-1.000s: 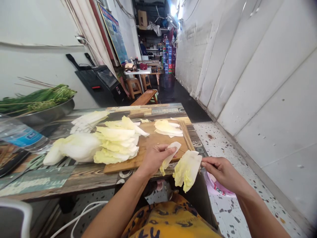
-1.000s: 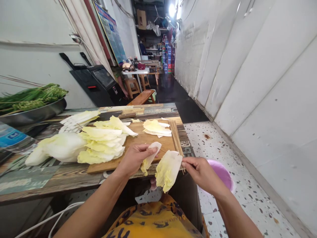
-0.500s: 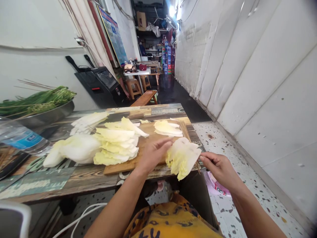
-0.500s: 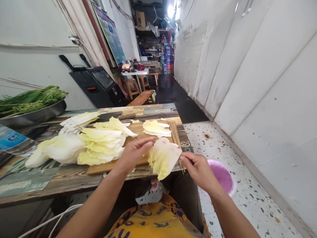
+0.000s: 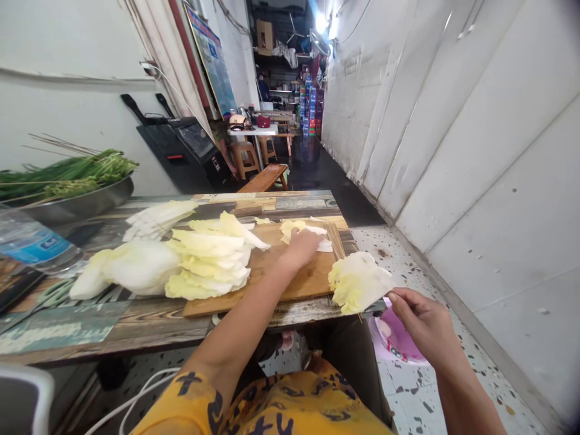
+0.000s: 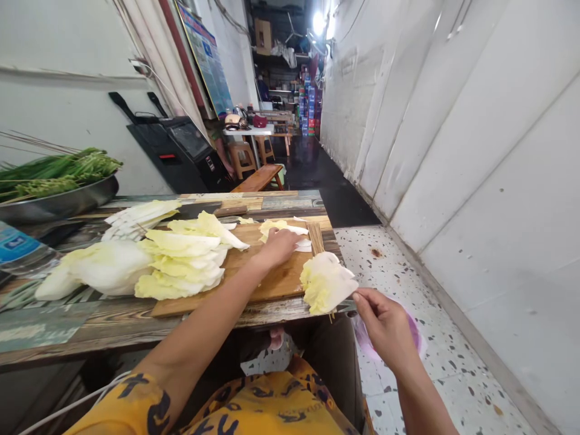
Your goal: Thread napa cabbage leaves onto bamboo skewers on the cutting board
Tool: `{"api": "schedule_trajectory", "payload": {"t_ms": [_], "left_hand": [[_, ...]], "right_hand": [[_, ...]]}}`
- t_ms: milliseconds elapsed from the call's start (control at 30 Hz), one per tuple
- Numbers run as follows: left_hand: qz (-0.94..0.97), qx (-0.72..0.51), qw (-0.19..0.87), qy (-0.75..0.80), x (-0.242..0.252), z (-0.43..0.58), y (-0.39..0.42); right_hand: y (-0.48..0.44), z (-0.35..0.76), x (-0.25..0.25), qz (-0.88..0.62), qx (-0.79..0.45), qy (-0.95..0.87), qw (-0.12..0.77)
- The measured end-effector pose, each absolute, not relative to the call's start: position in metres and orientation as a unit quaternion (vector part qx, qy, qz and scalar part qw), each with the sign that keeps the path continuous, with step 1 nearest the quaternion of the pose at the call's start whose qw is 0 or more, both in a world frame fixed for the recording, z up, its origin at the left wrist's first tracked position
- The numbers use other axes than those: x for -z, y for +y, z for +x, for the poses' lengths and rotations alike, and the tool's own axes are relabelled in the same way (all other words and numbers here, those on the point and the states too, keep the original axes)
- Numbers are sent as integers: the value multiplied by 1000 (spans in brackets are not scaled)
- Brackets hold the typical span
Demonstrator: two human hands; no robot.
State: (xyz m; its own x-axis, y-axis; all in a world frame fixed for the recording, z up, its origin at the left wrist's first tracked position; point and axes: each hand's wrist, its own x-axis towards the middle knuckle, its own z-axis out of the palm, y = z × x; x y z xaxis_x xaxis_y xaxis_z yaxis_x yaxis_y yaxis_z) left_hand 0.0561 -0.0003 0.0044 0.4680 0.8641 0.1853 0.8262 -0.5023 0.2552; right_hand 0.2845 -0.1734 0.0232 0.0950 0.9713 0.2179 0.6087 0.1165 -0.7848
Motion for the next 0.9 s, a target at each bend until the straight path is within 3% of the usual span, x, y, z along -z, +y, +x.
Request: {"api": "schedule_trajectory", "payload": {"t_ms": [200, 433, 667, 800, 900], "left_hand": [[861, -143, 28, 488, -18, 55, 11], [822, -259, 17, 507, -41, 20, -28], [814, -236, 97, 522, -35, -12, -34], [780, -318, 93, 531, -46, -12, -38], [767, -335, 169, 520, -56, -9, -53]], "right_hand": [[-172, 282, -18, -604, -241, -648, 396], [-173, 273, -22, -589, -263, -659, 388], [-167, 256, -28, -551, -292, -686, 374], [-168, 255, -28, -546, -290, -692, 372], [-169, 256, -30, -547, -289, -694, 368]]}}
